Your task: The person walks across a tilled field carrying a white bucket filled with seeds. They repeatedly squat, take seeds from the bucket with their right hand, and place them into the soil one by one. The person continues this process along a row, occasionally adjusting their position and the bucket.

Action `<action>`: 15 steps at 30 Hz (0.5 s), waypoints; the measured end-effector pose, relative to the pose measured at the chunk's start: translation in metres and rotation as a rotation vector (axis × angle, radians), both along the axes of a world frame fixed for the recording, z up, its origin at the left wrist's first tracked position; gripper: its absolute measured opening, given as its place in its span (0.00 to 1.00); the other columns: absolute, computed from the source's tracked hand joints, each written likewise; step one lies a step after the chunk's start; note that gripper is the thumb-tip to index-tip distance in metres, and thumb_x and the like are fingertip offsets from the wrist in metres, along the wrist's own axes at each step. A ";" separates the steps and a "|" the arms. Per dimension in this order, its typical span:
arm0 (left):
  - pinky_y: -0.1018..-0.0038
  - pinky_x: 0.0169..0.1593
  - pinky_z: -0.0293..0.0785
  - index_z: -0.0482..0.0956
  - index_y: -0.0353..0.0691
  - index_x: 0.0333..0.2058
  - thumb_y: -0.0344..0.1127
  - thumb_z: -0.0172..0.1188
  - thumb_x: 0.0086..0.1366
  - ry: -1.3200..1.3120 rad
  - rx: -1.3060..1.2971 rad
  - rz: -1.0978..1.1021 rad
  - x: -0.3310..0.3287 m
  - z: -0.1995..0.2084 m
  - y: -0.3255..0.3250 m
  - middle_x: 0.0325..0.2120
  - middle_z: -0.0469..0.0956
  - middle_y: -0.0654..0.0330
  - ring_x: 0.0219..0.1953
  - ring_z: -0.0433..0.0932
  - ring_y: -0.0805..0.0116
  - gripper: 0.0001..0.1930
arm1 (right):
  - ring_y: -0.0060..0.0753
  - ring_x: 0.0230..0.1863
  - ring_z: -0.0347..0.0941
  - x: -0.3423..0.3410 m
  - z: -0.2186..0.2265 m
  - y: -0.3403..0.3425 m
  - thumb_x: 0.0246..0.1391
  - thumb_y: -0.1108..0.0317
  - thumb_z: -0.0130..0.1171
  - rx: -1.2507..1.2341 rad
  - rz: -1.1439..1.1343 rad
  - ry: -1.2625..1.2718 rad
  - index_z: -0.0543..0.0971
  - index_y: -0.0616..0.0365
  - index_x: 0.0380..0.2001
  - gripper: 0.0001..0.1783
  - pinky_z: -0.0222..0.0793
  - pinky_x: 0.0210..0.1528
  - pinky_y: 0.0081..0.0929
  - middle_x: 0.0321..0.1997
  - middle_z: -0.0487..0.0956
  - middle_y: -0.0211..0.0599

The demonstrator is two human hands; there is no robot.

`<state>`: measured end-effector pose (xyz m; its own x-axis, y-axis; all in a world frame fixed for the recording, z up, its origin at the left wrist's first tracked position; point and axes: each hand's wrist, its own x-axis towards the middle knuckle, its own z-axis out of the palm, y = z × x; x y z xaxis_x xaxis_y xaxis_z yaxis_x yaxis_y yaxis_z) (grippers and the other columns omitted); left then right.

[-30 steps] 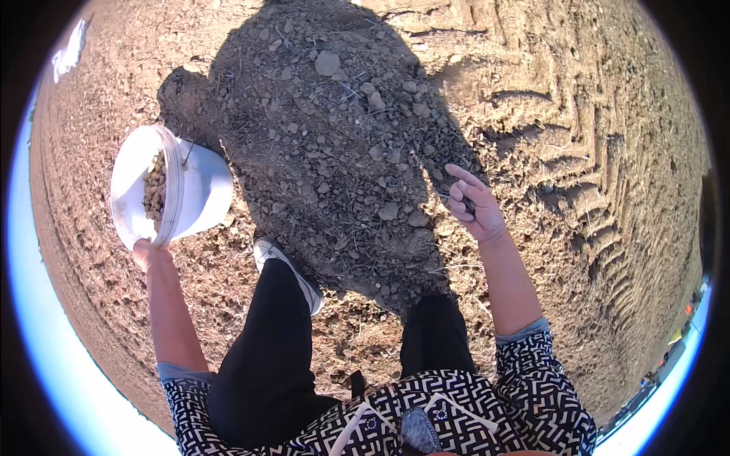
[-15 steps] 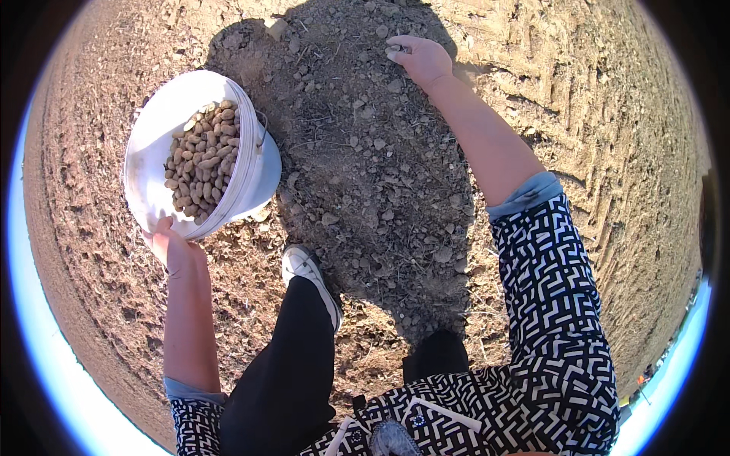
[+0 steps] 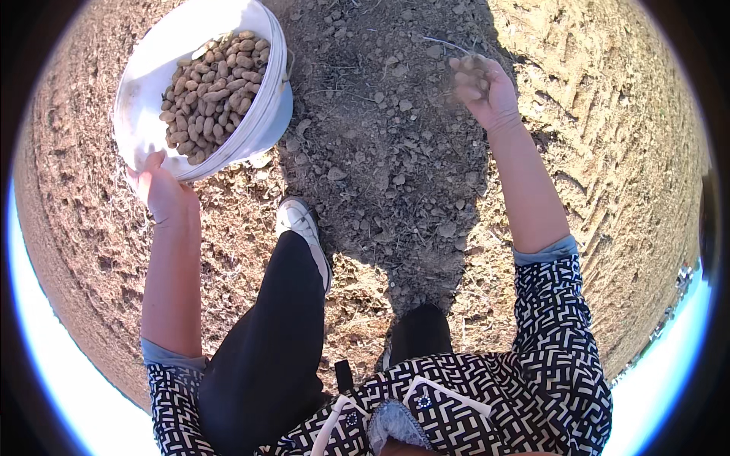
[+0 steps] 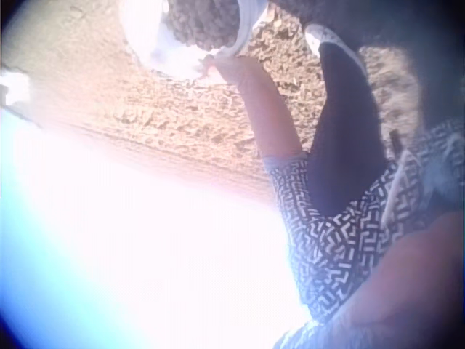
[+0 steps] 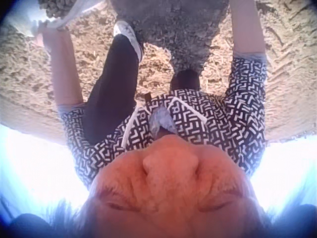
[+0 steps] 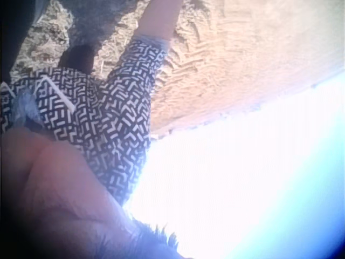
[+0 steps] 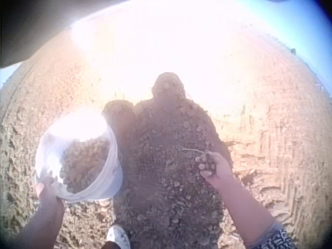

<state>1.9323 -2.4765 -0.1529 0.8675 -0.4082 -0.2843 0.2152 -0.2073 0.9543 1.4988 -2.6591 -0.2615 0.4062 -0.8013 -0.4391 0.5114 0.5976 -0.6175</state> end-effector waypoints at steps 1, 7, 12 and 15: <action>0.66 0.51 0.69 0.55 0.40 0.58 0.22 0.50 0.56 0.018 0.014 -0.013 -0.012 0.007 -0.005 0.51 0.66 0.50 0.52 0.69 0.59 0.30 | 0.23 0.28 0.68 0.011 0.016 0.012 0.60 0.69 0.48 0.155 -0.119 0.110 0.74 0.66 0.30 0.11 0.59 0.17 0.15 0.38 0.78 0.47; 0.66 0.49 0.68 0.60 0.41 0.57 0.21 0.49 0.57 -0.083 -0.090 0.093 -0.005 0.001 -0.006 0.50 0.68 0.53 0.47 0.70 0.62 0.28 | 0.22 0.24 0.69 0.152 0.113 0.005 0.59 0.64 0.52 -0.306 -0.197 0.121 0.76 0.61 0.34 0.11 0.60 0.20 0.14 0.29 0.76 0.35; 0.57 0.55 0.65 0.56 0.42 0.60 0.21 0.49 0.56 -0.024 -0.019 0.123 -0.005 -0.003 -0.013 0.51 0.67 0.52 0.48 0.70 0.59 0.32 | 0.45 0.45 0.76 0.293 0.115 0.034 0.58 0.50 0.52 -1.330 0.128 0.990 0.74 0.55 0.47 0.22 0.75 0.44 0.40 0.44 0.77 0.42; 0.56 0.57 0.64 0.55 0.43 0.61 0.22 0.49 0.56 0.007 -0.030 0.121 -0.015 0.005 -0.010 0.53 0.67 0.51 0.51 0.68 0.57 0.32 | 0.54 0.58 0.67 0.270 0.128 0.069 0.54 0.53 0.56 -1.513 -0.155 1.021 0.67 0.47 0.58 0.29 0.64 0.60 0.39 0.60 0.67 0.49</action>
